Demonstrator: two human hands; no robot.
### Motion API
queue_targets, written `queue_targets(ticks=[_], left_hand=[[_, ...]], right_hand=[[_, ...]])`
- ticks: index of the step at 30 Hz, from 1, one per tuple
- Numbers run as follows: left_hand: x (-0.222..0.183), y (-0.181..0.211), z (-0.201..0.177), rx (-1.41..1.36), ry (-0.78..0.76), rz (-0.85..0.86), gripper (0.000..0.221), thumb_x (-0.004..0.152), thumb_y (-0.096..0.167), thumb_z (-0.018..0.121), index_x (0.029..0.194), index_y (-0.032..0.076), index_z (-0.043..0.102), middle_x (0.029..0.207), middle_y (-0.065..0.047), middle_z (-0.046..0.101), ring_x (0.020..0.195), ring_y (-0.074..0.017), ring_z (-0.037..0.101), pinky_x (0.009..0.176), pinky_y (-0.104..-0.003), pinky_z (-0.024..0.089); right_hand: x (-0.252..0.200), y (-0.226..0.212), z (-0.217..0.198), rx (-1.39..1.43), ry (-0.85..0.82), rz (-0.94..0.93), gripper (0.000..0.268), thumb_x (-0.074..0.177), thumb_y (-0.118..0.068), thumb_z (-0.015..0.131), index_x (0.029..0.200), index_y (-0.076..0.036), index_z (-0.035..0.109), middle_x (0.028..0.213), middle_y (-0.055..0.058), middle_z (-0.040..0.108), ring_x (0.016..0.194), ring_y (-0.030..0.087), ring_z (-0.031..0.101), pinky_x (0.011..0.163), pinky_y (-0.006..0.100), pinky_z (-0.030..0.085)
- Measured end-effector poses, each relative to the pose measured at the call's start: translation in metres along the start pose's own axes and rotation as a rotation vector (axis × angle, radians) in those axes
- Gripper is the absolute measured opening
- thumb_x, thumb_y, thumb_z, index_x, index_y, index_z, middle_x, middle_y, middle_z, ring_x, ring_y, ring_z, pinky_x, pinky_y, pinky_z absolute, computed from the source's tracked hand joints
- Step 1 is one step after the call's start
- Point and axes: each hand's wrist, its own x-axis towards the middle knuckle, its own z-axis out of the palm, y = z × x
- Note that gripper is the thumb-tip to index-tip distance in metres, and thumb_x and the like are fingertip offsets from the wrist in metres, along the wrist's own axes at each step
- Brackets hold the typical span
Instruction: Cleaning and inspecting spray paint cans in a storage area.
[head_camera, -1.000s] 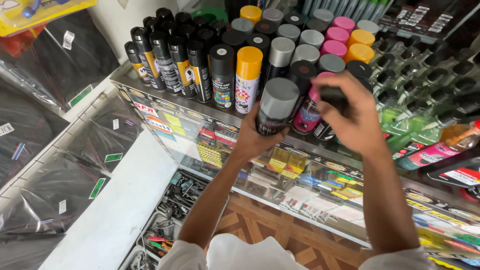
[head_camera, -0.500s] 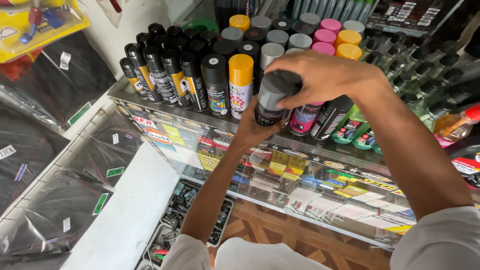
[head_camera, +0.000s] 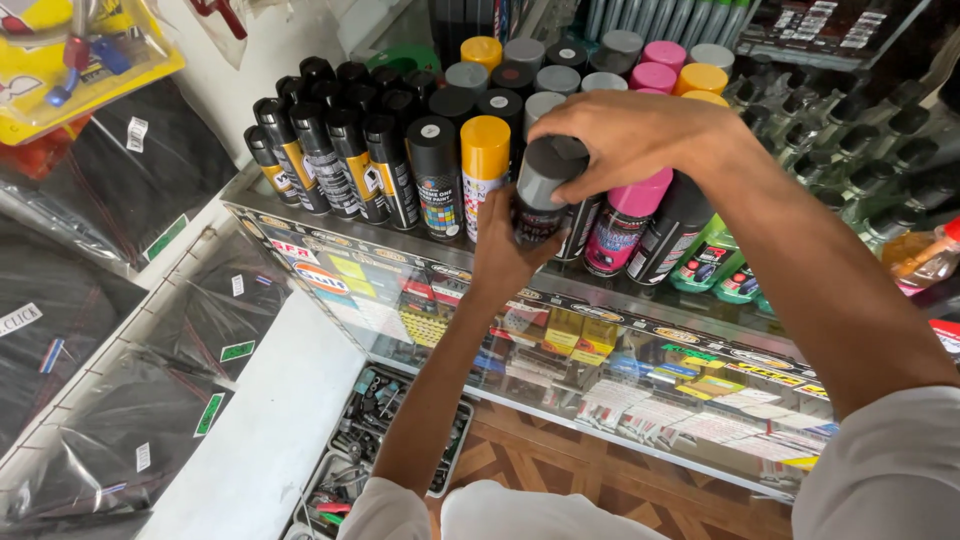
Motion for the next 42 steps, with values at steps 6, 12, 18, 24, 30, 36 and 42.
queue_targets(ticks=[6, 12, 18, 24, 30, 36, 42], left_hand=[[0.014, 0.015, -0.017, 0.240, 0.045, -0.095, 0.083, 0.073, 0.036, 0.089, 0.137, 0.001, 0.049, 0.136, -0.019, 0.047, 0.122, -0.0376, 0.053, 0.099, -0.043, 0.050], [0.040, 0.014, -0.036, 0.369, 0.031, 0.084, 0.062, 0.073, 0.033, 0.092, 0.122, 0.004, 0.068, 0.120, -0.010, 0.052, 0.107, -0.0289, 0.057, 0.086, -0.039, 0.054], [0.059, 0.007, -0.038, 0.512, 0.060, 0.180, 0.068, 0.064, 0.027, 0.095, 0.125, 0.011, 0.069, 0.109, -0.006, 0.050, 0.096, -0.0252, 0.056, 0.082, -0.041, 0.050], [0.072, 0.006, -0.038, 0.593, -0.006, 0.201, 0.055, 0.064, 0.025, 0.093, 0.114, 0.012, 0.075, 0.112, -0.006, 0.051, 0.099, -0.0266, 0.054, 0.082, -0.042, 0.047], [0.073, -0.002, -0.036, 0.562, -0.038, 0.196, 0.051, 0.063, 0.020, 0.092, 0.110, 0.012, 0.076, 0.112, -0.005, 0.051, 0.100, -0.0255, 0.054, 0.082, -0.041, 0.045], [0.074, -0.004, -0.035, 0.556, -0.009, 0.209, 0.050, 0.061, 0.020, 0.094, 0.108, 0.012, 0.078, 0.107, -0.004, 0.052, 0.095, -0.0238, 0.054, 0.080, -0.040, 0.045], [0.074, -0.003, -0.035, 0.629, -0.019, 0.241, 0.043, 0.064, 0.024, 0.092, 0.103, 0.012, 0.077, 0.109, -0.007, 0.047, 0.097, -0.0262, 0.048, 0.079, -0.040, 0.042]], right_hand=[[0.011, 0.010, 0.000, -0.005, -0.003, 0.013, 0.040, 0.070, -0.024, 0.083, 0.102, -0.004, 0.070, 0.099, 0.010, 0.076, 0.081, 0.035, 0.067, 0.072, 0.045, 0.052], [0.023, 0.024, 0.017, -0.065, -0.005, 0.061, 0.043, 0.070, -0.027, 0.085, 0.108, -0.011, 0.074, 0.103, 0.004, 0.064, 0.084, 0.030, 0.065, 0.076, 0.042, 0.050], [0.032, 0.031, 0.025, -0.051, -0.037, 0.069, 0.044, 0.069, -0.028, 0.088, 0.104, -0.006, 0.072, 0.101, 0.006, 0.064, 0.087, 0.032, 0.064, 0.079, 0.043, 0.051], [0.038, 0.038, 0.029, -0.076, -0.050, 0.065, 0.039, 0.070, -0.027, 0.087, 0.099, -0.006, 0.073, 0.096, 0.008, 0.065, 0.084, 0.033, 0.064, 0.077, 0.044, 0.051], [0.043, 0.040, 0.031, -0.123, -0.085, 0.142, 0.040, 0.071, -0.030, 0.087, 0.100, -0.006, 0.072, 0.099, 0.006, 0.066, 0.086, 0.032, 0.066, 0.076, 0.045, 0.051], [0.046, 0.045, 0.033, -0.116, -0.101, 0.143, 0.042, 0.072, -0.031, 0.086, 0.104, -0.008, 0.073, 0.102, 0.006, 0.066, 0.092, 0.033, 0.067, 0.080, 0.045, 0.052], [0.047, 0.050, 0.035, -0.133, -0.080, 0.141, 0.046, 0.072, -0.033, 0.089, 0.107, -0.007, 0.074, 0.103, 0.004, 0.066, 0.089, 0.033, 0.068, 0.077, 0.046, 0.052]])
